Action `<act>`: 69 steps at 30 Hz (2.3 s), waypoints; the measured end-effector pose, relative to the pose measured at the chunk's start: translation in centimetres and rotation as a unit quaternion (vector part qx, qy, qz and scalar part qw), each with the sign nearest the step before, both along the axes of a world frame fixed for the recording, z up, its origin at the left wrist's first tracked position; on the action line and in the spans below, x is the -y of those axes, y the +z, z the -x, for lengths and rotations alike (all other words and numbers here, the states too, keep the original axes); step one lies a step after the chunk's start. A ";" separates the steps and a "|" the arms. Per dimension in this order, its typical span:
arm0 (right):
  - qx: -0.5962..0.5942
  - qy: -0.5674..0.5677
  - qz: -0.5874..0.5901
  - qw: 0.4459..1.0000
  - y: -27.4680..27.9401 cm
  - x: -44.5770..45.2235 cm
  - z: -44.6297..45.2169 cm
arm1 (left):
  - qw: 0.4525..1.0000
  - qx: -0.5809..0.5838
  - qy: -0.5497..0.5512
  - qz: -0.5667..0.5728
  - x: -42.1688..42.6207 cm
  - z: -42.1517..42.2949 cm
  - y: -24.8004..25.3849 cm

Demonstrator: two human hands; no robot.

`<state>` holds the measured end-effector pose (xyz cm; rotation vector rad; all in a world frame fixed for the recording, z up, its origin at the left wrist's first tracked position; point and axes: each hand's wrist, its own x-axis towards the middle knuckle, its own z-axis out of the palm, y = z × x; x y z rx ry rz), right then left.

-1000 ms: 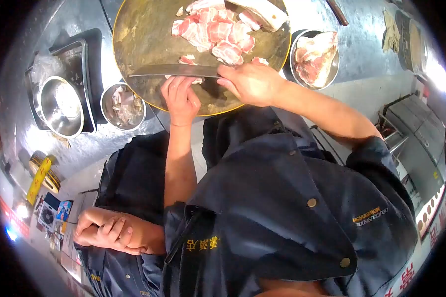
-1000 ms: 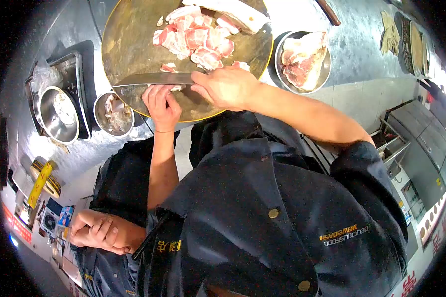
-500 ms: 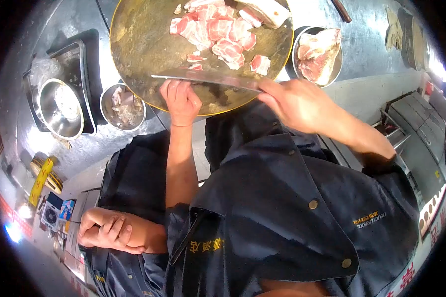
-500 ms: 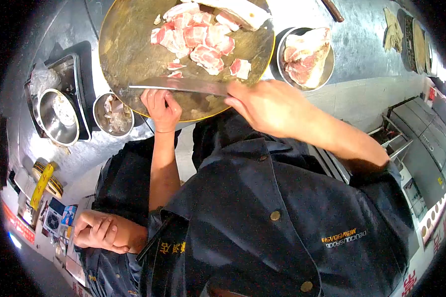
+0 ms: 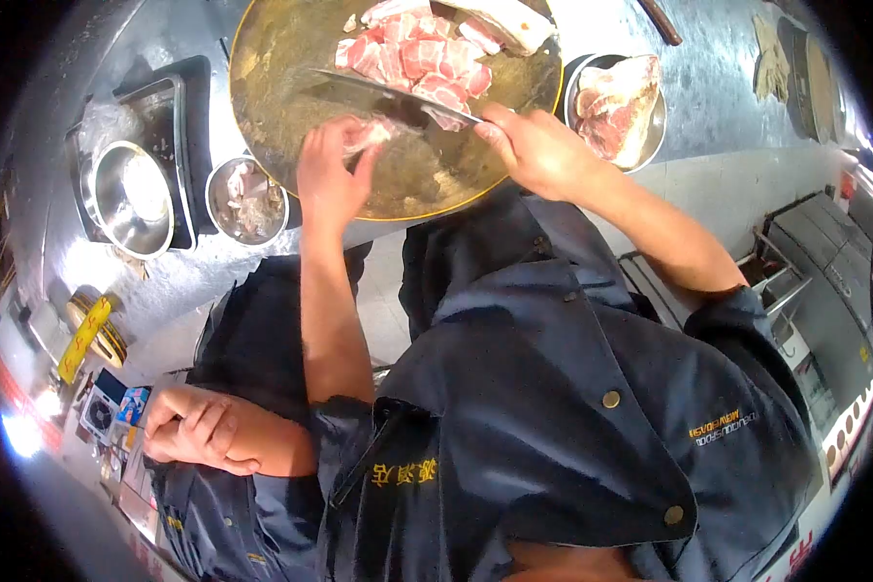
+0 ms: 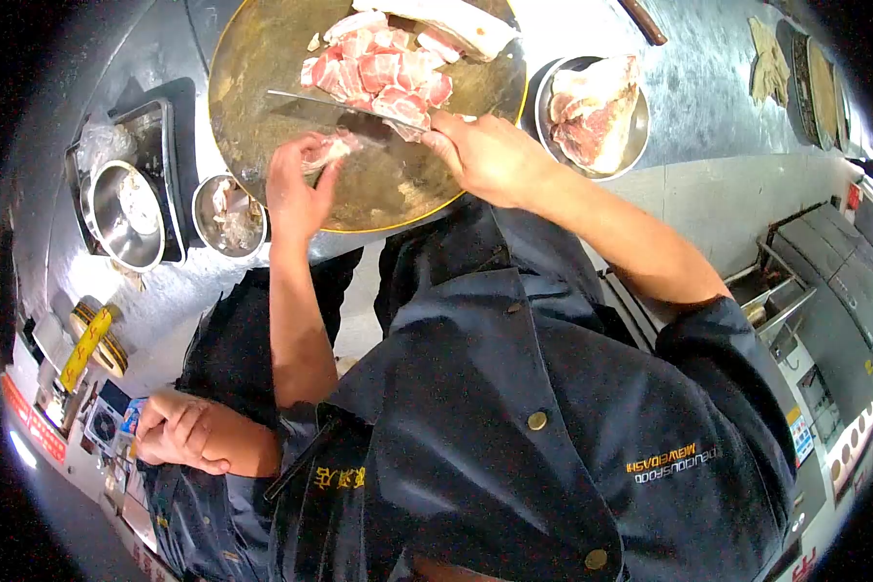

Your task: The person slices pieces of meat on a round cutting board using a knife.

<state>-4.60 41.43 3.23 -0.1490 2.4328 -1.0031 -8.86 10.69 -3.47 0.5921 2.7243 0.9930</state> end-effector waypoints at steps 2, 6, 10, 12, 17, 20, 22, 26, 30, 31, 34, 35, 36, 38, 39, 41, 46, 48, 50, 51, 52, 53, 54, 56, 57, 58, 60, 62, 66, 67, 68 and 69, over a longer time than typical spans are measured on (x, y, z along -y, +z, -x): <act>-0.024 -0.003 -0.006 1.000 0.5 0.4 -0.6 | 0.969 0.175 0.118 -0.126 0.6 0.6 -1.0; -0.042 0.013 -0.010 0.999 -0.1 1.4 -1.2 | 0.976 0.074 0.192 -0.064 0.8 -0.6 -1.0; -0.047 0.019 -0.011 0.999 -1.4 2.0 -2.2 | 0.978 -0.195 0.078 -0.011 -0.6 -2.8 -2.5; -0.046 0.019 -0.006 0.999 -0.7 2.2 -2.2 | 0.980 -0.179 0.071 -0.052 -1.2 -3.5 -3.8; -0.063 0.055 -0.025 0.996 3.4 2.1 -2.9 | 0.977 -0.194 0.084 -0.023 -1.5 -4.0 -5.0; -0.062 0.065 -0.059 0.994 4.8 1.7 -3.6 | 0.978 -0.191 0.077 -0.025 -1.6 -3.5 -4.9; 0.000 0.069 -0.083 0.994 5.5 2.0 -2.8 | 0.977 -0.196 0.080 -0.035 -1.6 -3.6 -5.0; -0.002 0.062 -0.054 0.997 -0.5 6.4 0.6 | 0.976 -0.206 0.061 -0.040 -1.4 -3.6 -5.4; -0.024 0.074 -0.049 0.996 1.0 5.1 0.4 | 0.977 -0.192 0.067 -0.063 -1.2 -3.6 -5.5; -0.007 0.072 -0.049 0.996 2.8 4.0 -0.4 | 0.978 -0.188 0.070 -0.063 -1.2 -3.9 -5.4; 0.048 0.077 -0.084 0.992 5.4 2.4 -1.6 | 0.976 -0.190 0.093 -0.060 -1.4 -3.5 -5.3; 0.053 0.077 -0.082 0.992 4.2 3.2 -1.4 | 0.977 -0.188 0.086 -0.059 -1.3 -3.6 -5.4; 0.028 0.071 -0.063 0.995 1.8 4.7 -0.6 | 0.977 -0.188 0.078 -0.058 -1.2 -3.7 -5.4; -0.015 0.078 -0.042 0.996 -1.4 7.2 1.2 | 0.978 -0.185 0.073 -0.062 -0.9 -3.8 -5.6; -0.029 0.091 -0.036 0.995 -1.9 7.6 2.0 | 0.979 -0.182 0.068 -0.062 -1.0 -3.7 -5.6; -0.028 0.073 -0.020 0.997 -0.7 6.4 1.6 | 0.979 -0.179 0.069 -0.064 -1.2 -3.5 -6.0; 0.018 0.068 -0.041 0.997 4.5 2.7 -0.7 | 0.977 -0.184 0.091 -0.059 -0.9 -3.6 -5.5; 0.022 0.070 -0.027 0.997 2.9 3.9 -0.2 | 0.975 -0.193 0.088 -0.072 -1.3 -3.6 -5.0; -0.003 0.083 -0.029 0.996 -1.7 7.3 1.7 | 0.978 -0.176 0.084 -0.072 -0.8 -4.1 -5.5; -0.030 0.094 -0.033 0.995 -2.4 8.3 2.7 | 0.981 -0.161 0.079 -0.075 -0.7 -3.8 -5.4; -0.036 0.088 -0.026 0.995 -2.0 8.2 2.6 | 0.977 -0.175 0.092 -0.077 -0.9 -3.8 -5.3; -0.037 0.084 -0.025 0.995 -1.3 7.7 2.3 | 0.978 -0.175 0.088 -0.077 -0.8 -3.8 -5.3; -0.027 0.078 -0.032 0.996 -0.2 6.7 1.6 | 0.977 -0.172 0.100 -0.080 -0.8 -4.0 -5.5; 0.006 0.078 -0.042 0.996 3.2 4.2 0.3 | 0.973 -0.187 0.106 -0.081 -1.0 -3.7 -5.1; 0.027 0.071 -0.045 0.996 4.9 3.5 -0.1 | 0.973 -0.186 0.108 -0.082 -1.0 -3.5 -5.2; 0.033 0.076 -0.059 0.995 5.2 3.0 -0.3 | 0.974 -0.187 0.099 -0.081 -0.9 -3.6 -5.3; 0.045 0.080 -0.071 0.993 4.3 3.4 -0.3 | 0.976 -0.184 0.086 -0.077 -0.9 -3.5 -4.9; 0.005 0.085 -0.058 0.995 0.0 6.3 1.2 | 0.974 -0.189 0.098 -0.081 -0.9 -3.5 -5.1; -0.020 0.092 -0.029 0.995 -1.3 7.9 2.9 | 0.968 -0.204 0.116 -0.084 -1.3 -3.3 -5.2; -0.020 0.090 -0.032 0.995 0.0 7.1 2.3 | 0.962 -0.227 0.128 -0.086 -1.3 -3.5 -5.1; -0.015 0.090 -0.037 0.995 1.5 6.0 1.5 | 0.966 -0.209 0.128 -0.085 -1.1 -3.8 -5.2; -0.010 0.091 -0.042 0.995 2.7 5.1 0.8 | 0.966 -0.206 0.129 -0.086 -1.1 -3.8 -5.2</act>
